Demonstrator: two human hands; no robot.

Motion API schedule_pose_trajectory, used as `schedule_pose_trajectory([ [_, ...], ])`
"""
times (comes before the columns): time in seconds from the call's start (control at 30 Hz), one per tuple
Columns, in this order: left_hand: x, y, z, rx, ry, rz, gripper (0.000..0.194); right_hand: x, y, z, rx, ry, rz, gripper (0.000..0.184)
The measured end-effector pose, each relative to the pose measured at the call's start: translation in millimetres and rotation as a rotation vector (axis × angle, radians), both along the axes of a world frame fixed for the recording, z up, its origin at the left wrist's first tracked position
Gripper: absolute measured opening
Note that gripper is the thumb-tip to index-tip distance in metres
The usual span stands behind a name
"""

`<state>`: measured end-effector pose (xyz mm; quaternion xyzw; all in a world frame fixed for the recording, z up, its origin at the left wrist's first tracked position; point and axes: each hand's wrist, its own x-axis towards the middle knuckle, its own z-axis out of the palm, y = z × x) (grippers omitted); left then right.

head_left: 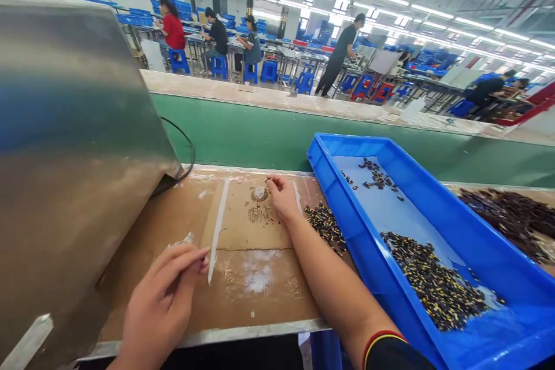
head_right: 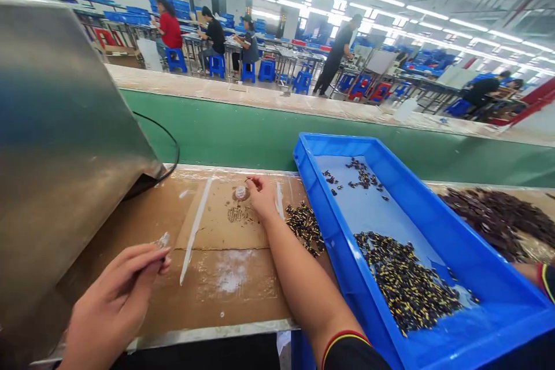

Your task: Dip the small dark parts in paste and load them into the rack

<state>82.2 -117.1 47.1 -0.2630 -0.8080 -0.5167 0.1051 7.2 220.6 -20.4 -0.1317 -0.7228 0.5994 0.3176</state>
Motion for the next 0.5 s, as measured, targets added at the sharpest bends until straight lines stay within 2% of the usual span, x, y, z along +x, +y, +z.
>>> schedule_pose_trajectory([
  [0.07, -24, 43, 5.1, 0.053, -0.167, -0.067, 0.023, 0, -3, -2.8, 0.017, 0.009, 0.007, 0.039],
  [0.13, -51, 75, 6.1, 0.14, -0.365, -0.092, 0.034, 1, -4, -4.4, 0.042, 0.009, 0.009, 0.037],
  [0.23, -86, 108, -5.5, 0.325, -0.573, -0.106, 0.048, 0, -4, -5.8, 0.058, 0.022, -0.006, 0.039],
  [0.37, -112, 130, -35.3, 0.488, -0.682, -0.097, 0.058, 0, -5, -4.7, -0.003, 0.039, -0.02, 0.035],
  [0.5, -117, 132, -54.8, 0.543, -0.766, -0.089, 0.063, 4, -7, -1.0, 0.052, 0.012, -0.012, 0.034],
])
